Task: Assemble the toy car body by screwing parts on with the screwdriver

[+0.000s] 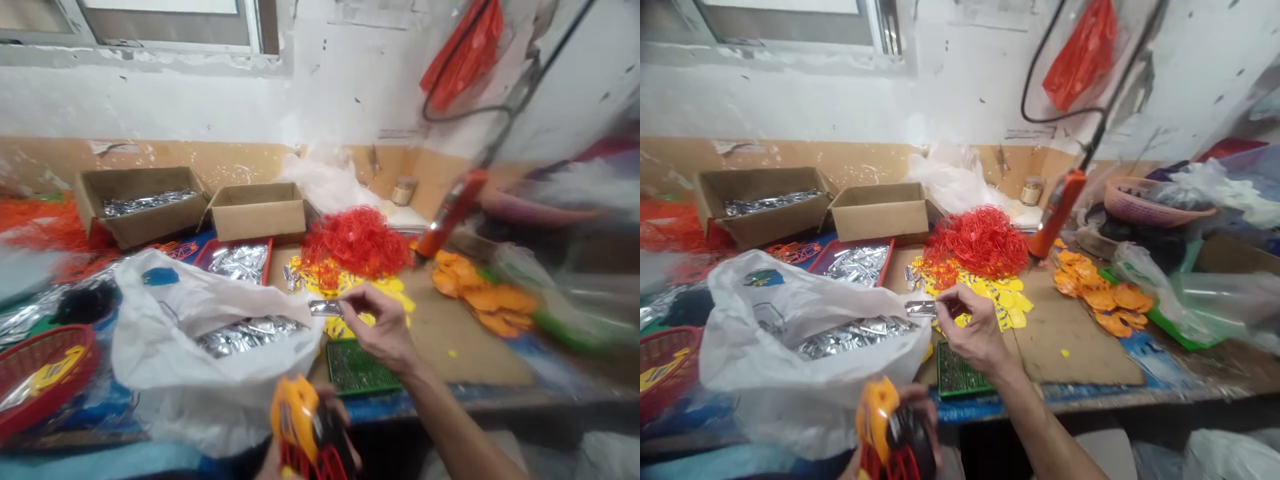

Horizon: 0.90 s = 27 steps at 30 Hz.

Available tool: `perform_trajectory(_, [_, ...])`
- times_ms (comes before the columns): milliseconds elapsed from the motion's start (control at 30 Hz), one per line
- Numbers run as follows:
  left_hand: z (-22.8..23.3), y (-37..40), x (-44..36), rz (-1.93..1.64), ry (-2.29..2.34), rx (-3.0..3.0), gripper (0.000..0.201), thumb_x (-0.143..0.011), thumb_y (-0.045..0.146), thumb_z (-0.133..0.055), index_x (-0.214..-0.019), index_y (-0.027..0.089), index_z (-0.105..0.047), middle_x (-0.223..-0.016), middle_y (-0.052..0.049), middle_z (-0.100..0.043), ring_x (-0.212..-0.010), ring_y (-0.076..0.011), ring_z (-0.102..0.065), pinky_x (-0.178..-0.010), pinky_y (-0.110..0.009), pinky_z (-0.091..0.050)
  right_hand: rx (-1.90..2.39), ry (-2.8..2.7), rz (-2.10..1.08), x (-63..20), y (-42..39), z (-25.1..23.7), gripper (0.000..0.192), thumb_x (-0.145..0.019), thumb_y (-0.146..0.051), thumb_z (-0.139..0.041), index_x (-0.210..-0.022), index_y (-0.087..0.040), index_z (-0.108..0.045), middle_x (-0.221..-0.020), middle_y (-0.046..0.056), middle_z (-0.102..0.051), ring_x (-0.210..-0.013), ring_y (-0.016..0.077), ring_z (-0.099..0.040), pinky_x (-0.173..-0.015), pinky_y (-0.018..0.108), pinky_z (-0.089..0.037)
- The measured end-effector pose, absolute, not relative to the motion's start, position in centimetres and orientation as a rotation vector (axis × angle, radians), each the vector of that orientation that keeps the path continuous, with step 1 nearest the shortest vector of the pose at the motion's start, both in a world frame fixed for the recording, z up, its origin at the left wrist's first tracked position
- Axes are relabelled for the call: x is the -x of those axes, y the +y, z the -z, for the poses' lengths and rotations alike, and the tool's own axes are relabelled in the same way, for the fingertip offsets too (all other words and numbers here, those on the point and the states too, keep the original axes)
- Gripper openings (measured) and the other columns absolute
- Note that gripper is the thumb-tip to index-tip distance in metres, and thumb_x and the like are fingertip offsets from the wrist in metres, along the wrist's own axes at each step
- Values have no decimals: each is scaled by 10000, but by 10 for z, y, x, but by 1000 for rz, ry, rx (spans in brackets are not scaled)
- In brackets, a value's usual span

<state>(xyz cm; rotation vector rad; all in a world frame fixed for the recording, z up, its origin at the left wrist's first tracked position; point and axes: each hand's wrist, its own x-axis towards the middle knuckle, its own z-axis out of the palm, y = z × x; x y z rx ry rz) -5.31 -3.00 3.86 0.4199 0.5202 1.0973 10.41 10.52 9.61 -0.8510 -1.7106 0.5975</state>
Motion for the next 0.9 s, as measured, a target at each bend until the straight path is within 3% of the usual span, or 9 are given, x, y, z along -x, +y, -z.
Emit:
perform_trajectory(100, [-41,-37,47,-1178,497,-416,405,-691,385,-813,-1036,195,-718,-988,-61,-754,-841,-248,-710,-747,-359,-599,811,-1746,-253,-124,59,-88,104,-839,-80,-593,-826,-179,-618,-710,9,-659,-622,103,-619,-611,217,-513])
perform_trajectory(200, [-45,-46,38,-1259,445,-454,239,-682,313,-803,-875,177,-768,-896,-57,-784,-793,-239,-734,-718,-317,-611,690,-1861,55,-136,22,-84,177,-835,-28,-583,-936,-172,-603,-735,37,-669,-679,142,-625,-636,265,-519])
perform_trajectory(367, [-51,-63,24,-1248,473,-506,212,-701,326,-773,-825,155,-781,-855,-69,-786,-735,-235,-729,-713,-324,-609,505,-2039,121,-144,-11,-79,308,-831,-39,-600,-1128,-108,-560,-845,116,-697,-772,203,-643,-649,330,-544])
perform_trajectory(467, [-50,-66,22,-1273,433,-508,311,-673,320,-772,-942,164,-766,-796,-56,-768,-801,-268,-722,-793,-377,-595,476,-2005,-19,-141,-22,-75,311,-829,-35,-602,-1128,-115,-565,-915,129,-680,-839,200,-640,-696,322,-559])
perform_trajectory(567, [-46,-64,25,-1270,453,-547,472,-646,318,-781,-1093,180,-717,-870,-65,-759,-864,-291,-716,-848,-414,-573,539,-1834,-277,-133,-30,-70,264,-835,0,-561,-1057,-140,-583,-912,100,-639,-857,160,-623,-715,269,-542])
perform_trajectory(700, [-40,-59,31,-1309,534,-614,640,-590,290,-825,-1201,204,-655,-976,-63,-745,-930,-272,-701,-865,-353,-556,742,-1645,-761,-126,-35,-66,80,-879,-107,-537,-861,-175,-574,-794,26,-579,-728,117,-566,-661,239,-488])
perform_trajectory(900, [-29,-57,37,-1231,496,-640,640,-629,319,-814,-1231,211,-623,-985,-66,-729,-934,-274,-693,-838,-357,-554,883,-1572,-1176,-128,-33,-57,107,-852,-273,-650,-872,-180,-603,-912,44,-671,-874,167,-630,-825,292,-496])
